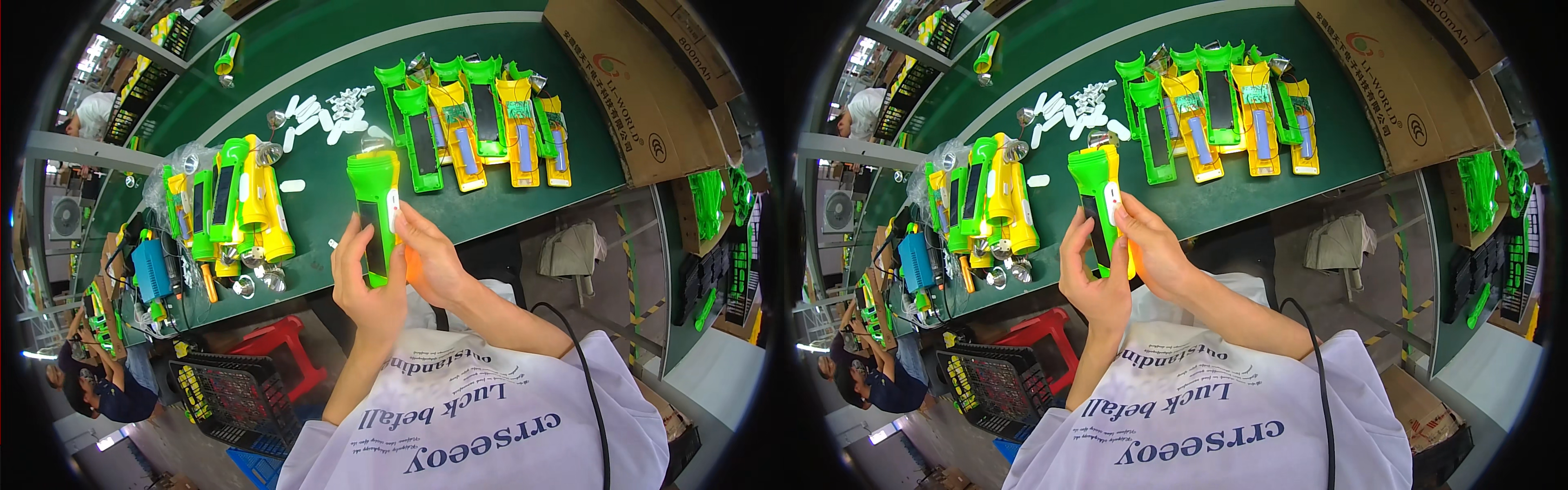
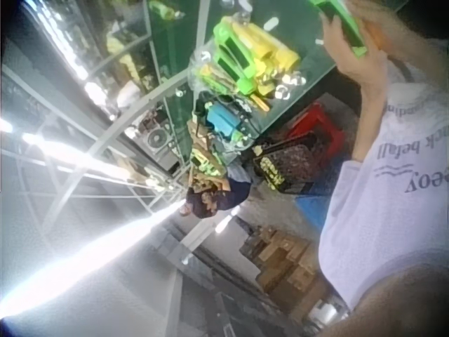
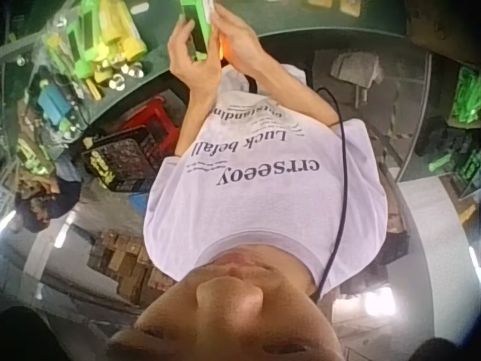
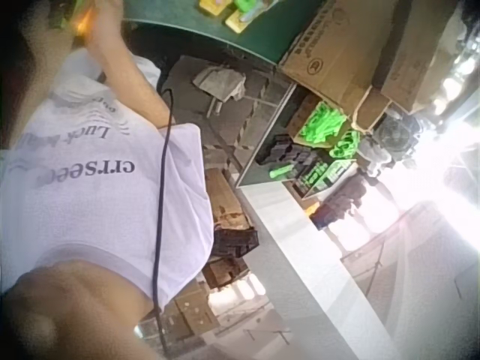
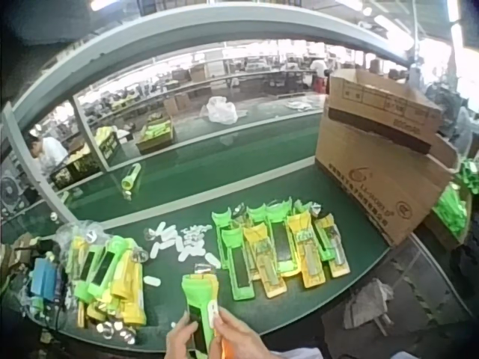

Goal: The person moves cardboard boxes of parts on an assembly line workbench, inserts switch components into flashlight bodies, fits the casing halves together, tests the lights, and places the assembled flashlights onto a conveyor belt.

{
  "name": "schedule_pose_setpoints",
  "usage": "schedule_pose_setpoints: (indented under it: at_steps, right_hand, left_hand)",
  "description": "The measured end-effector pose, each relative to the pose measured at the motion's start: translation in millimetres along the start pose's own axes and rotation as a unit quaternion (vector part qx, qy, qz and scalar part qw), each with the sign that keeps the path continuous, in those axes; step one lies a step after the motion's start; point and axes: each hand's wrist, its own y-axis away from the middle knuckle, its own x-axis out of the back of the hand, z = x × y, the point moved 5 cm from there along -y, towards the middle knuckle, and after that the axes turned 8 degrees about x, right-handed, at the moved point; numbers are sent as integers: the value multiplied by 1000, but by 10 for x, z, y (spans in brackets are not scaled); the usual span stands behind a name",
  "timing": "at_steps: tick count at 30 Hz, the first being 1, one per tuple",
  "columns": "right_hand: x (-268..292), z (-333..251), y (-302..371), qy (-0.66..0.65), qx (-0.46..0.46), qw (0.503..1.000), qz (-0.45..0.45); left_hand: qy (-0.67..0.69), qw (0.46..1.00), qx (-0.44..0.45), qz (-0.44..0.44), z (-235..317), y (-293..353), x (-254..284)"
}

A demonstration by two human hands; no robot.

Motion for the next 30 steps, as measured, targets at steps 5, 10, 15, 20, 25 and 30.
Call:
schedule_pose_setpoints:
  at_steps: [5, 10, 15, 20, 25, 30]
  right_hand:
    - [-25, -45, -8, 13, -15, 1000, -11]
    - [-51, -255, 72, 95, -8, 995, -8]
    - [100, -335, 190, 186, -26, 982, 20]
    - [280, -431, 416, 237, -106, 964, 63]
    - [469, -556, 509, 224, -58, 968, 100]
    - [406, -621, 521, 198, -32, 976, 89]
  left_hand:
    - [-60, 996, -60, 15, 46, 21, -34]
    - [284, 953, 69, -80, -22, 122, -45]
    - [261, 945, 80, -177, 27, 356, -53]
    - [457, 840, 201, -214, -94, 180, 18]
    - [-177, 972, -24, -154, -553, -604, 355]
    - [-495, 843, -199, -75, -867, -1129, 209]
